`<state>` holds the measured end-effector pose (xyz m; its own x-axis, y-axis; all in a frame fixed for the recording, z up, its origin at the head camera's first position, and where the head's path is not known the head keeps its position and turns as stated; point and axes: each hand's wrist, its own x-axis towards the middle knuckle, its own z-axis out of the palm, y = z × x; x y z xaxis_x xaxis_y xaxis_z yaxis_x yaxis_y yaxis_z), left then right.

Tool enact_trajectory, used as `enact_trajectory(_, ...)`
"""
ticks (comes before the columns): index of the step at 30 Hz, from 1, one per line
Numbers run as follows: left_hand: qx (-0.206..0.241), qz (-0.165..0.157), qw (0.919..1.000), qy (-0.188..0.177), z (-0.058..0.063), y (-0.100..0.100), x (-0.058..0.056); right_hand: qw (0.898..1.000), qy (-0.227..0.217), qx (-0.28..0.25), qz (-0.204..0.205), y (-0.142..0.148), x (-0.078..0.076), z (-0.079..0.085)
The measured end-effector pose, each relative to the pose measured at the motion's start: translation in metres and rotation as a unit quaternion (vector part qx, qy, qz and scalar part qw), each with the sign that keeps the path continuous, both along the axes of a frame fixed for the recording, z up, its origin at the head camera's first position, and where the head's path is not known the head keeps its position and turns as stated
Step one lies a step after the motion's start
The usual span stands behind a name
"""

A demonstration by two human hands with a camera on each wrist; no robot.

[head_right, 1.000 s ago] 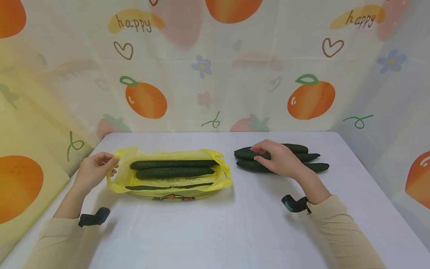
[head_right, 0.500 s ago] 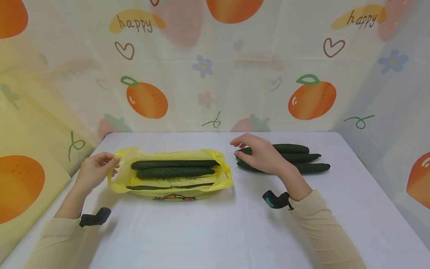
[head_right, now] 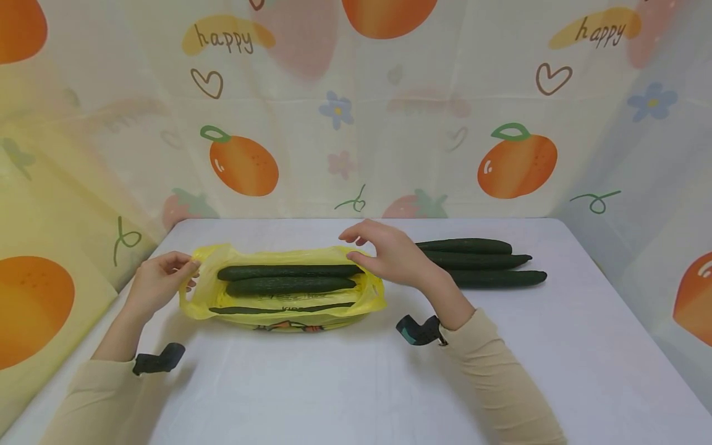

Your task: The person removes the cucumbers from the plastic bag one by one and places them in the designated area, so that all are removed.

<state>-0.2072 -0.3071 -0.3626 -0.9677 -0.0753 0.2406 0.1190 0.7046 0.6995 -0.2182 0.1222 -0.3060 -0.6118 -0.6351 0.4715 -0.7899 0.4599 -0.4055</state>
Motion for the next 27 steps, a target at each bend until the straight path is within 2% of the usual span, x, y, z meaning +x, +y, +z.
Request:
enact_trajectory(13, 0.006, -0.002, 1.0000, -0.002, -0.001, -0.001, 0.001, 0.999, -0.041, 0.001, 0.029, -0.045, -0.001, 0.000)
enact_trajectory(19, 0.002, 0.000, 1.0000, 0.004, 0.000, 0.000, 0.001, 0.997, -0.060, 0.017, 0.038, -0.066, -0.002, -0.007)
enact_trajectory(27, 0.005, 0.000, 1.0000, -0.001, -0.001, -0.001, 0.001, 0.997, -0.057, 0.019, 0.054, -0.089, -0.006, -0.023)
